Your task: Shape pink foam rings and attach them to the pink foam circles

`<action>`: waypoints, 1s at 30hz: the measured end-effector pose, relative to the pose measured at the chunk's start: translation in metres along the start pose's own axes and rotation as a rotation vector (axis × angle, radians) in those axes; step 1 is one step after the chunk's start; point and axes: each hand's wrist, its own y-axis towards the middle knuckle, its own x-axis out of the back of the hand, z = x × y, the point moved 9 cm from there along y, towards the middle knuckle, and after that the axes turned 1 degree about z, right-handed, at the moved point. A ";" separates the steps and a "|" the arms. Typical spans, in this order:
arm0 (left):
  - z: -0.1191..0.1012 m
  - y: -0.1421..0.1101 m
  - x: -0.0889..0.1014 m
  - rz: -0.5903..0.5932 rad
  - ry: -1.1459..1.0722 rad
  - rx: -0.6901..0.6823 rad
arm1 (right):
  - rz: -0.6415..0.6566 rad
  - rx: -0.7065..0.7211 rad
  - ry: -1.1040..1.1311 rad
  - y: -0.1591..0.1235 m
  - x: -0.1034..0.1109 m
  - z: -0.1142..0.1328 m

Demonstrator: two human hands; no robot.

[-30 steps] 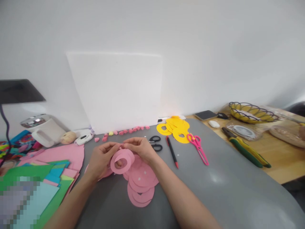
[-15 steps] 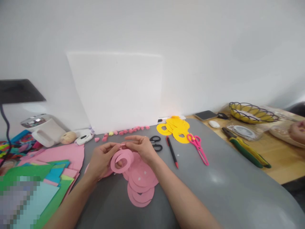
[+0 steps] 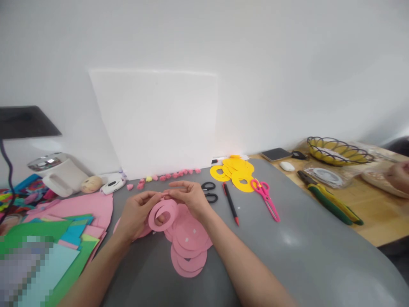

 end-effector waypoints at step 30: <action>0.001 -0.003 -0.005 0.036 0.050 0.003 | 0.005 0.007 -0.051 0.004 0.002 -0.007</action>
